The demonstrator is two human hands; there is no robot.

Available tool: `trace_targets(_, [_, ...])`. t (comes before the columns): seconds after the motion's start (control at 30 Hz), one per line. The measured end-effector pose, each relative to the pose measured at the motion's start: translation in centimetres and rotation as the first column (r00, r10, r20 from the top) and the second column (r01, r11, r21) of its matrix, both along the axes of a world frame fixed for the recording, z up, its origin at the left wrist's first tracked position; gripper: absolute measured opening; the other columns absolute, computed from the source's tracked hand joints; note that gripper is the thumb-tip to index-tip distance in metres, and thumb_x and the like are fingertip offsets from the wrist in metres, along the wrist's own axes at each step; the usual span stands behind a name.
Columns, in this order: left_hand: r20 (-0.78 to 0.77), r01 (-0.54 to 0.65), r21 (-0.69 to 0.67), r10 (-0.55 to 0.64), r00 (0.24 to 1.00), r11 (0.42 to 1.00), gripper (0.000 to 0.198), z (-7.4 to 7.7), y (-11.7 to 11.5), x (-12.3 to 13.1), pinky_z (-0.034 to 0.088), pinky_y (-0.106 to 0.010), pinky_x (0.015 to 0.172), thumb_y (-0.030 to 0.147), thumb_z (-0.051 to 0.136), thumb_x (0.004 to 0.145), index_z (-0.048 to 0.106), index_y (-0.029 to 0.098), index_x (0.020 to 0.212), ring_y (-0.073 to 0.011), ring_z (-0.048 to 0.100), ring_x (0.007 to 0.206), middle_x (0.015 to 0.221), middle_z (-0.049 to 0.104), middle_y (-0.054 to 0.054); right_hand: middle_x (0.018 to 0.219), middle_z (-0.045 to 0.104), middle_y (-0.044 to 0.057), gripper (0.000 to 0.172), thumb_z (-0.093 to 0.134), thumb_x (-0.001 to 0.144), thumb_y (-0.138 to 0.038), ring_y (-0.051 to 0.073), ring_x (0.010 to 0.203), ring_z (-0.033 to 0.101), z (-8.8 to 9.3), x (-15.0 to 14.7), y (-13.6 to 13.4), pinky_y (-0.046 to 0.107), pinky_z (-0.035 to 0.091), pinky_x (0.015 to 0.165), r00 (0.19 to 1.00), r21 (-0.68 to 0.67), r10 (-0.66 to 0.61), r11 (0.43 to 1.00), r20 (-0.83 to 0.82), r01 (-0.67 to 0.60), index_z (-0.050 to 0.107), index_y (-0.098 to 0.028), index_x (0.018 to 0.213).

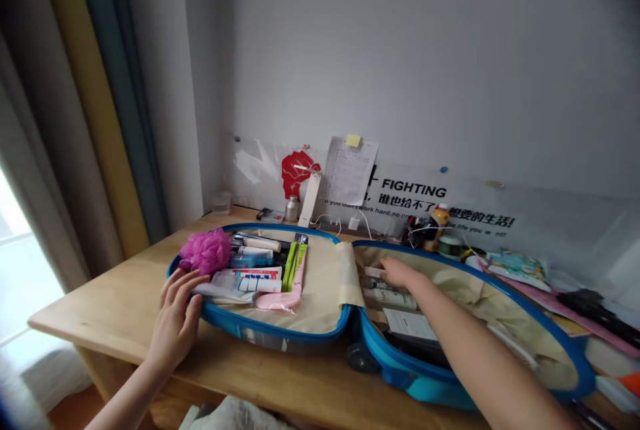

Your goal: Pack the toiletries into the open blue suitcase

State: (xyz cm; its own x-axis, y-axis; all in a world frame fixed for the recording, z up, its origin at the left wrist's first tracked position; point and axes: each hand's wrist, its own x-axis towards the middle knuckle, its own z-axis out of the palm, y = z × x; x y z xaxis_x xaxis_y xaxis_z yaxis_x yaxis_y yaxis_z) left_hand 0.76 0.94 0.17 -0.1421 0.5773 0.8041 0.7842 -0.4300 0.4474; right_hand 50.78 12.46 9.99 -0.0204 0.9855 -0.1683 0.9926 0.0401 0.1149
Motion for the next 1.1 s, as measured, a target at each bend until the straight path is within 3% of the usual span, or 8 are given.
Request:
trace_targets(0.2, [0.019, 0.001, -0.017, -0.001, 1.0, 1.0, 0.032, 0.2, -0.1, 0.1, 0.03, -0.054, 0.119, 0.036, 0.04, 0.099, 0.062, 0.024, 0.119, -0.0292, 0.036, 0.141, 0.129, 0.059, -0.01, 0.118, 0.065, 0.007, 0.032, 0.061, 0.094, -0.04, 0.018, 0.102, 0.064, 1.1, 0.4, -0.2, 0.04, 0.056, 0.089, 0.986, -0.011, -0.113, 0.994, -0.126, 0.113, 0.063, -0.017, 0.116])
trace_targets(0.4, [0.024, 0.003, -0.026, -0.003, 1.0, 1.0, 0.033, 0.1, -0.1, 0.1, 0.03, -0.056, 0.119, 0.036, 0.039, 0.1, 0.062, 0.024, 0.119, -0.03, 0.034, 0.143, 0.13, 0.059, -0.01, 0.097, 0.068, 0.006, 0.024, 0.055, 0.096, -0.033, 0.013, 0.08, 0.065, 5.1, 0.5, -0.8, 0.03, 0.056, 0.074, 0.898, 0.136, -0.122, 0.971, -0.422, 0.196, 0.063, -0.016, 0.11])
trace_targets(0.5, [0.034, 0.003, -0.035, -0.002, 0.999, 0.999, 0.033, 0.1, -0.1, 0.1, 0.029, -0.056, 0.12, 0.036, 0.04, 0.099, 0.063, 0.024, 0.119, -0.03, 0.034, 0.143, 0.13, 0.059, -0.01, 0.1, 0.07, 0.01, 0.027, 0.05, 0.096, -0.032, 0.015, 0.084, 0.068, 7.1, -1.7, -0.8, 0.026, 0.056, 0.071, 0.806, 0.189, -0.035, 0.965, -0.591, 0.18, 0.062, -0.019, 0.116])
trace_targets(0.6, [0.035, 0.001, -0.024, 0.0, 0.999, 1.0, 0.032, 0.2, -0.1, 0.1, 0.03, -0.056, 0.119, 0.036, 0.04, 0.099, 0.063, 0.023, 0.119, -0.0303, 0.035, 0.142, 0.13, 0.06, -0.01, 0.104, 0.071, 0.01, 0.035, 0.058, 0.091, -0.036, 0.015, 0.085, 0.07, 8.0, -5.7, -0.9, 0.026, 0.058, 0.072, 0.687, 0.167, 0.048, 0.98, -0.725, 0.107, 0.061, -0.019, 0.122])
trace_targets(0.73, [0.032, 0.0, -0.022, 0.001, 0.999, 1.0, 0.032, 0.2, -0.1, 0.2, 0.031, -0.055, 0.119, 0.035, 0.04, 0.099, 0.062, 0.023, 0.118, -0.0299, 0.035, 0.142, 0.131, 0.06, -0.01, 0.099, 0.071, 0.006, 0.037, 0.066, 0.087, -0.035, 0.009, 0.073, 0.065, 7.3, -11.7, -0.9, 0.024, 0.057, 0.072, 0.577, 0.112, 0.093, 0.994, -0.811, -0.002, 0.062, -0.019, 0.121])
trace_targets(0.83, [0.024, 0.0, -0.025, 0.001, 1.0, 1.0, 0.032, 0.2, -0.2, 0.1, 0.031, -0.055, 0.118, 0.035, 0.04, 0.1, 0.062, 0.023, 0.119, -0.0298, 0.035, 0.143, 0.131, 0.059, -0.01, 0.087, 0.068, 0.002, 0.034, 0.067, 0.088, -0.033, 0.007, 0.066, 0.06, 6.1, -15.3, -0.8, 0.022, 0.055, 0.069, 0.558, 0.047, 0.073, 0.997, -0.827, -0.06, 0.062, -0.017, 0.118])
trace_targets(0.93, [0.021, 0.002, -0.023, -0.002, 1.0, 1.0, 0.032, 0.2, -0.2, 0.1, 0.031, -0.057, 0.118, 0.035, 0.04, 0.1, 0.062, 0.023, 0.12, -0.0302, 0.034, 0.143, 0.131, 0.059, -0.011, 0.084, 0.066, 0.0, 0.028, 0.065, 0.091, -0.033, 0.007, 0.066, 0.06, 5.0, -17.6, -0.5, 0.023, 0.055, 0.066, 0.591, -0.032, 0.03, 0.995, -0.806, -0.094, 0.062, -0.015, 0.112])
trace_targets(1.1, [0.043, 0.007, -0.043, -0.005, 0.999, 0.999, 0.032, 0.2, -0.3, 0.2, 0.03, -0.056, 0.119, 0.036, 0.041, 0.099, 0.063, 0.024, 0.119, -0.0295, 0.034, 0.143, 0.132, 0.059, -0.01, 0.1, 0.066, 0.004, 0.027, 0.06, 0.095, -0.038, 0.012, 0.082, 0.064, 3.6, -18.7, 0.4, 0.029, 0.057, 0.072, 0.721, -0.168, -0.073, 0.984, -0.689, -0.061, 0.063, -0.015, 0.109])
